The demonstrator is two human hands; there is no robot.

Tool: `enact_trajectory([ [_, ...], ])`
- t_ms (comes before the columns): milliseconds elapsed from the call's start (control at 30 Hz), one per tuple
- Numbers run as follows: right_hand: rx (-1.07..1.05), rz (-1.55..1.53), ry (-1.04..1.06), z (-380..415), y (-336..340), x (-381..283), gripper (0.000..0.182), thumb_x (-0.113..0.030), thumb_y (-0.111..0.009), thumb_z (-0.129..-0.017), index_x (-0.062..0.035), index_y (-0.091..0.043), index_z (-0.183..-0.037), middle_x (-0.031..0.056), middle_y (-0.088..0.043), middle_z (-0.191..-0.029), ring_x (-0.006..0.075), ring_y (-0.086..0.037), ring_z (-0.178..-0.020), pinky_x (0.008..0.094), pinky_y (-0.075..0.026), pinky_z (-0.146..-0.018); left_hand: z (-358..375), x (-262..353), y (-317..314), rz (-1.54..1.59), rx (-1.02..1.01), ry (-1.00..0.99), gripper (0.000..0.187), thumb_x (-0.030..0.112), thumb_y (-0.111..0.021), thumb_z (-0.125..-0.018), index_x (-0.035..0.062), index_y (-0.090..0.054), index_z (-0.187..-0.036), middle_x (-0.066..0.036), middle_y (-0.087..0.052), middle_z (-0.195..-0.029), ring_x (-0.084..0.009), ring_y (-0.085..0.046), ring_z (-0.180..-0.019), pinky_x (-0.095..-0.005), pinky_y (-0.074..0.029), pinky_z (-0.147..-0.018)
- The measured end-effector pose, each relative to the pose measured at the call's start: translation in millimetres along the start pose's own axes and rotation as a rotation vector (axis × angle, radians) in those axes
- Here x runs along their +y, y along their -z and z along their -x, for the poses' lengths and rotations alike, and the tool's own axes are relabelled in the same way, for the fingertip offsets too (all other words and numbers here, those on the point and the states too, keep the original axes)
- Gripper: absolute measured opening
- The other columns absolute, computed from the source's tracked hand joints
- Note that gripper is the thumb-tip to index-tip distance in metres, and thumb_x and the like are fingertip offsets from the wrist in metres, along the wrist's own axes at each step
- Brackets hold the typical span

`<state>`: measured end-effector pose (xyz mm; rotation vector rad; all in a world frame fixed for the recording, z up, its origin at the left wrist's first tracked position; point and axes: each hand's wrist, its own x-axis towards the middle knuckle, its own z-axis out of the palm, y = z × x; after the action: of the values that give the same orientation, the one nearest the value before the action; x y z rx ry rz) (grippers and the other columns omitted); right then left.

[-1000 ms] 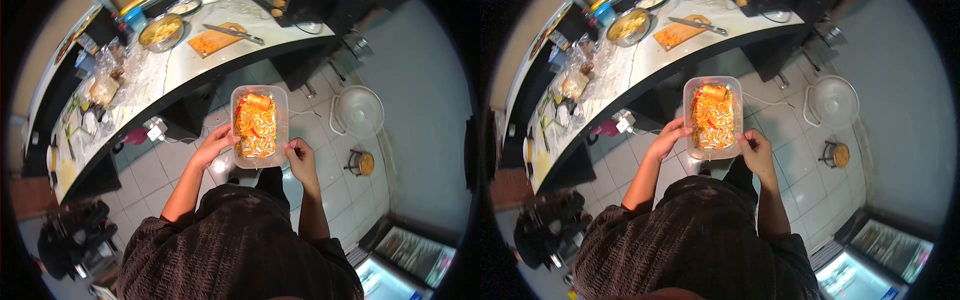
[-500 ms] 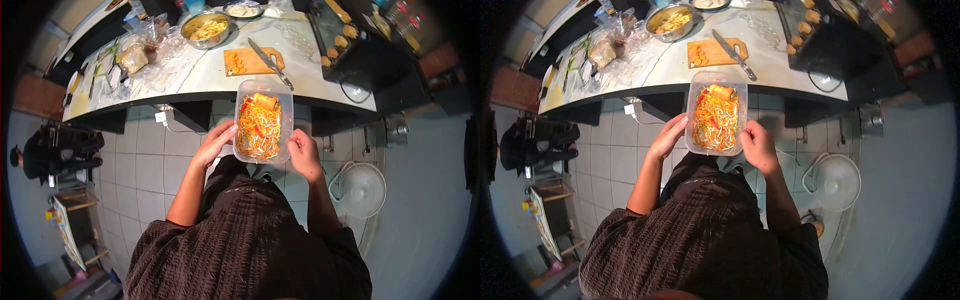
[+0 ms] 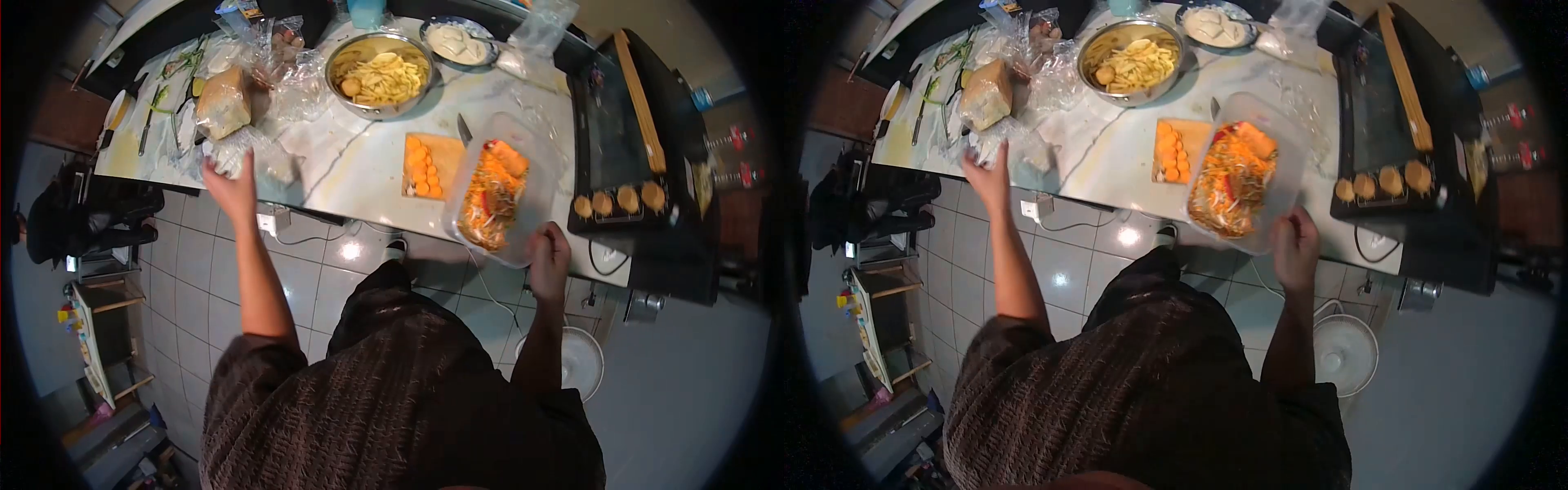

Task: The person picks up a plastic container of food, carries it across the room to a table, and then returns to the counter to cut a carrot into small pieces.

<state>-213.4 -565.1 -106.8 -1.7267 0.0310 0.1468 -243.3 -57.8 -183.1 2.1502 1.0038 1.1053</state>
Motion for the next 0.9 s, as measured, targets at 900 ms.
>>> enact_trajectory([
  [900,0.108,0.012,0.109,-167,9,-10,0.017,-0.006,-0.042,-0.091,-0.0068,-0.046,-0.075,-0.0019,-0.043,-0.068,0.0062,-0.039,-0.061,0.023,-0.033,-0.055,-199,-9,-48,-0.126,-0.311,0.031,0.05,0.046,-0.061,-0.089,-0.001,-0.066,-0.104,-0.016,-0.069,-0.089,-0.0242,-0.065,-0.084,-0.0347,-0.048,-0.078],
])
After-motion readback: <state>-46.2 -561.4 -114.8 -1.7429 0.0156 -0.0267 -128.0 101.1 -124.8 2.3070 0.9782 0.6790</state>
